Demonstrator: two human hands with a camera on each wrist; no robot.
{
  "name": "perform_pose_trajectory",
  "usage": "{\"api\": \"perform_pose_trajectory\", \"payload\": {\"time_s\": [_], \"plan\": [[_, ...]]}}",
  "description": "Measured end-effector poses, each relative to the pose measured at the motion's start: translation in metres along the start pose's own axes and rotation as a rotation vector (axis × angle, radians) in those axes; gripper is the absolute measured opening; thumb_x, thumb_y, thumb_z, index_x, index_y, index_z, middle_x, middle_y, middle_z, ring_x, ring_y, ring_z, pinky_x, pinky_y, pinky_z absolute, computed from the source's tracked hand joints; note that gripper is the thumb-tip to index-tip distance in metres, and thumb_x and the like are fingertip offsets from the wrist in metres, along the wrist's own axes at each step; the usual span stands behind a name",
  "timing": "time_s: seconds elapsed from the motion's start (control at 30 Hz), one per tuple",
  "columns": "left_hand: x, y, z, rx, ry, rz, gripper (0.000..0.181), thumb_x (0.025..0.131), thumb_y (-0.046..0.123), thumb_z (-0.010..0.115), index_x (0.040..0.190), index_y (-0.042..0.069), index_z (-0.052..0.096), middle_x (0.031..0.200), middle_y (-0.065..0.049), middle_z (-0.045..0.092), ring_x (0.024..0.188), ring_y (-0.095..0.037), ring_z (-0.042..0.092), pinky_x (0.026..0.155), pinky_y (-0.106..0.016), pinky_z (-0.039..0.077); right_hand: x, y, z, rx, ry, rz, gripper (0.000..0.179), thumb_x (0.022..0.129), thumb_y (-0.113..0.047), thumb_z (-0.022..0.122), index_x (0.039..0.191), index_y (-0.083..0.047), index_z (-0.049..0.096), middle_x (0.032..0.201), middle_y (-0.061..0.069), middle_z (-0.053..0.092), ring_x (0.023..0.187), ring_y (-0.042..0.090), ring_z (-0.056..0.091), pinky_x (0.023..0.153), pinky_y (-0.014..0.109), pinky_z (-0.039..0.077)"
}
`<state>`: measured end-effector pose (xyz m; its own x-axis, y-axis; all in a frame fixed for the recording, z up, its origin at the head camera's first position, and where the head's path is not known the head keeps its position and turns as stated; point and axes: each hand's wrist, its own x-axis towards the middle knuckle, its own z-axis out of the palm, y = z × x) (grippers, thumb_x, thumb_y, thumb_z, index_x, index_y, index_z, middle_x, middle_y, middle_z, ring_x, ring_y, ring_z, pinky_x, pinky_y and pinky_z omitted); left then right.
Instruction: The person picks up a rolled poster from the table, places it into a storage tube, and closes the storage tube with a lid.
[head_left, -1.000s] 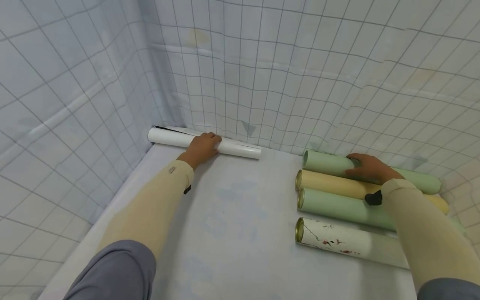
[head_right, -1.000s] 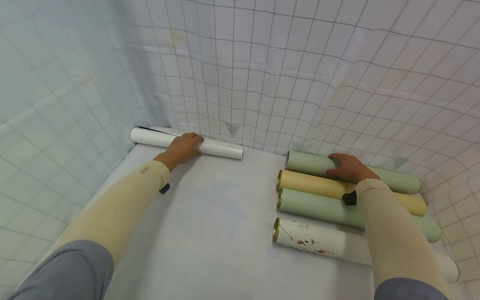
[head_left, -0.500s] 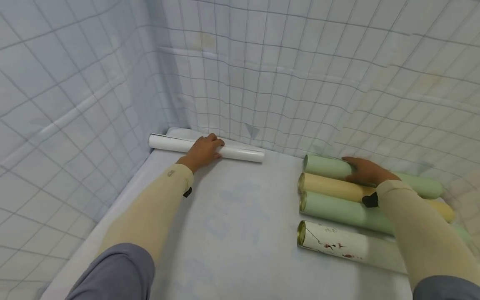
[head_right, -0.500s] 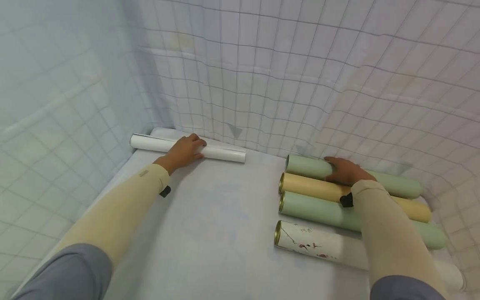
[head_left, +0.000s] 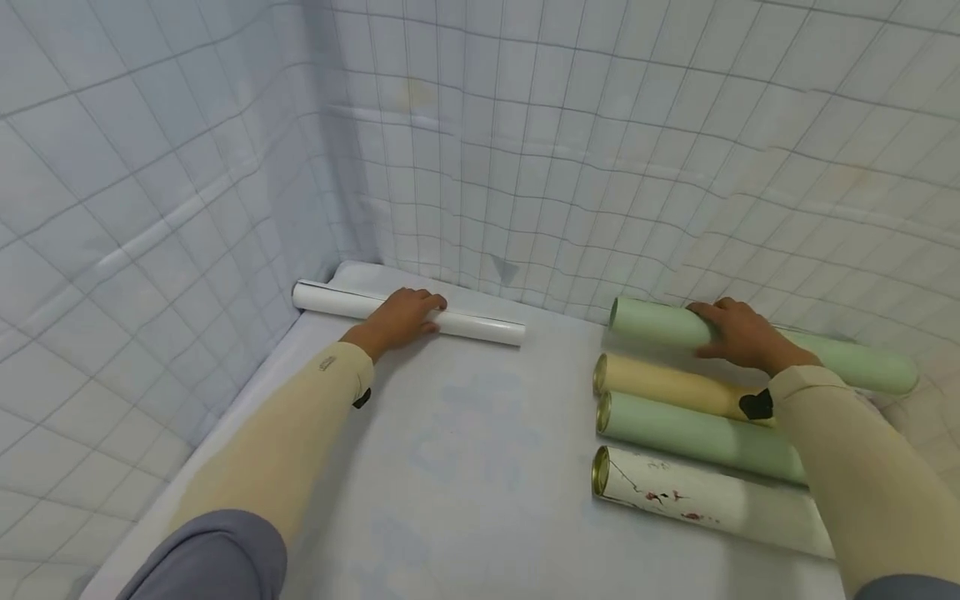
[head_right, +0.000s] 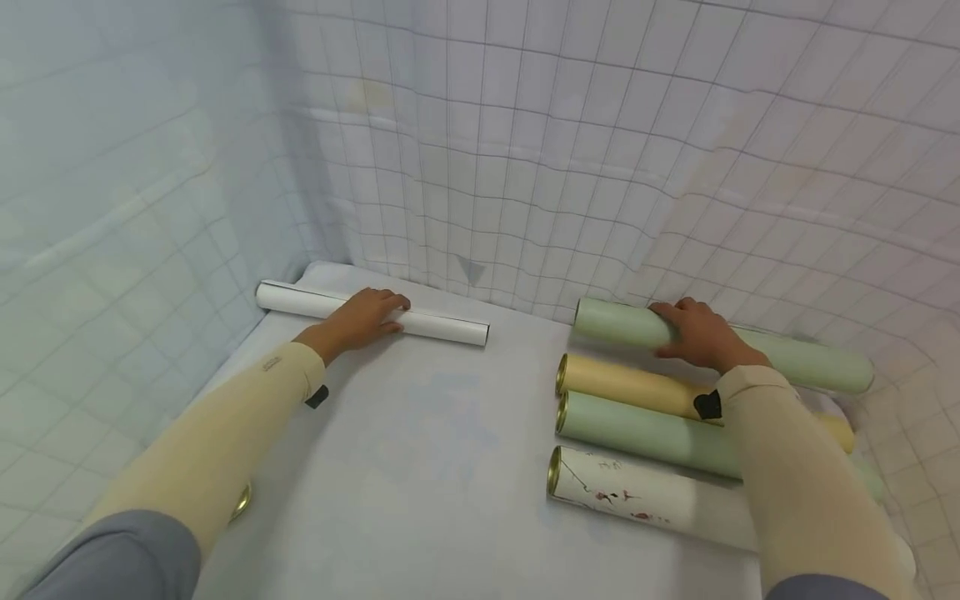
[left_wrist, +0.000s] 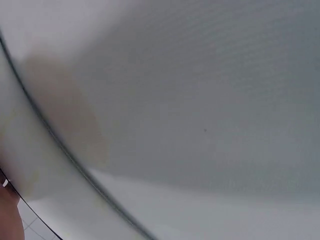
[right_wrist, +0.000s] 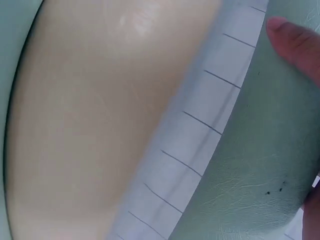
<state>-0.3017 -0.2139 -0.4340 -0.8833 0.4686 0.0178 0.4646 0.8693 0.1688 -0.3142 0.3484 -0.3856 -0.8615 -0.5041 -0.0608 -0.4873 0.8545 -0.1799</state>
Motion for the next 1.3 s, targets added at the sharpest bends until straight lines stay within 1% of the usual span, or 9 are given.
{"api": "perform_pose_trajectory", "payload": {"time_s": [0.17, 0.3, 0.43, 0.57, 0.7, 0.83, 1.0, 1.13, 1.3], "plan": [[-0.012, 0.008, -0.003, -0.023, 0.01, 0.104, 0.036, 0.097, 0.027, 0.067, 0.128, 0.013, 0.057, 0.118, -0.01, 0.06, 0.104, -0.03, 0.06, 0.095, -0.043, 0.047, -0.015, -0.013, -0.021, -0.015, 0.035, 0.023, 0.08, 0.078, -0.037, 0.085, 0.142, -0.008, 0.047, 0.123, 0.03, 0.05, 0.107, 0.045, 0.05, 0.081, 0.059, 0.045], [-0.027, 0.02, -0.013, -0.044, 0.095, 0.21, 0.033, 0.095, 0.023, 0.07, 0.125, 0.011, 0.059, 0.114, -0.009, 0.06, 0.096, -0.026, 0.061, 0.087, -0.041, 0.05, -0.036, -0.026, -0.031, 0.028, 0.032, 0.064, 0.082, 0.079, -0.043, 0.084, 0.143, -0.01, 0.045, 0.123, 0.027, 0.049, 0.097, 0.039, 0.055, 0.076, 0.054, 0.049], [-0.056, 0.02, -0.022, -0.03, 0.201, 0.284, 0.032, 0.093, 0.021, 0.072, 0.121, 0.011, 0.06, 0.111, -0.007, 0.059, 0.088, -0.023, 0.062, 0.079, -0.037, 0.053, -0.044, -0.045, -0.037, 0.037, 0.054, 0.039, 0.081, 0.08, -0.046, 0.082, 0.144, -0.013, 0.044, 0.122, 0.021, 0.048, 0.09, 0.032, 0.058, 0.071, 0.048, 0.05], [-0.086, 0.019, -0.024, -0.004, 0.291, 0.33, 0.033, 0.091, 0.02, 0.075, 0.119, 0.011, 0.061, 0.114, -0.008, 0.061, 0.094, -0.026, 0.063, 0.082, -0.04, 0.053, -0.069, -0.07, -0.036, -0.014, 0.162, -0.026, 0.079, 0.077, -0.044, 0.085, 0.14, -0.013, 0.049, 0.116, 0.015, 0.051, 0.086, 0.025, 0.058, 0.066, 0.042, 0.049], [-0.11, 0.024, -0.027, 0.015, 0.347, 0.355, 0.035, 0.087, 0.018, 0.078, 0.117, 0.01, 0.063, 0.12, -0.009, 0.065, 0.104, -0.029, 0.063, 0.089, -0.045, 0.052, -0.109, -0.092, -0.021, -0.083, 0.338, -0.124, 0.08, 0.067, -0.035, 0.092, 0.134, -0.011, 0.055, 0.108, 0.01, 0.052, 0.079, 0.019, 0.056, 0.059, 0.038, 0.048], [-0.127, 0.03, -0.035, 0.021, 0.415, 0.397, 0.039, 0.083, 0.017, 0.081, 0.117, 0.011, 0.064, 0.121, -0.009, 0.066, 0.104, -0.028, 0.063, 0.088, -0.045, 0.053, -0.139, -0.112, 0.001, -0.093, 0.465, -0.174, 0.083, 0.058, -0.031, 0.096, 0.13, -0.012, 0.058, 0.107, 0.007, 0.052, 0.078, 0.018, 0.055, 0.058, 0.039, 0.049], [-0.14, 0.04, -0.046, 0.021, 0.488, 0.475, 0.031, 0.098, 0.035, 0.065, 0.118, 0.011, 0.064, 0.122, -0.009, 0.066, 0.103, -0.028, 0.064, 0.085, -0.045, 0.053, -0.162, -0.133, 0.026, -0.049, 0.526, -0.153, 0.084, 0.053, -0.032, 0.096, 0.127, -0.014, 0.061, 0.108, -0.001, 0.05, 0.079, 0.013, 0.052, 0.061, 0.034, 0.048], [-0.15, 0.047, -0.049, 0.025, 0.539, 0.503, 0.039, 0.103, 0.045, 0.049, 0.116, 0.012, 0.066, 0.12, -0.009, 0.066, 0.101, -0.029, 0.065, 0.082, -0.046, 0.055, -0.163, -0.141, 0.045, -0.006, 0.592, -0.211, 0.08, 0.062, -0.05, 0.09, 0.126, -0.011, 0.064, 0.108, 0.0, 0.052, 0.079, 0.011, 0.051, 0.066, 0.025, 0.045], [-0.162, 0.055, -0.051, 0.016, 0.558, 0.496, 0.04, 0.103, 0.045, 0.048, 0.115, 0.011, 0.066, 0.121, -0.009, 0.066, 0.102, -0.029, 0.065, 0.083, -0.046, 0.054, -0.155, -0.15, 0.064, 0.034, 0.666, -0.256, 0.077, 0.083, -0.073, 0.056, 0.126, -0.011, 0.065, 0.117, 0.01, 0.057, 0.084, 0.019, 0.055, 0.073, 0.032, 0.042]]}}
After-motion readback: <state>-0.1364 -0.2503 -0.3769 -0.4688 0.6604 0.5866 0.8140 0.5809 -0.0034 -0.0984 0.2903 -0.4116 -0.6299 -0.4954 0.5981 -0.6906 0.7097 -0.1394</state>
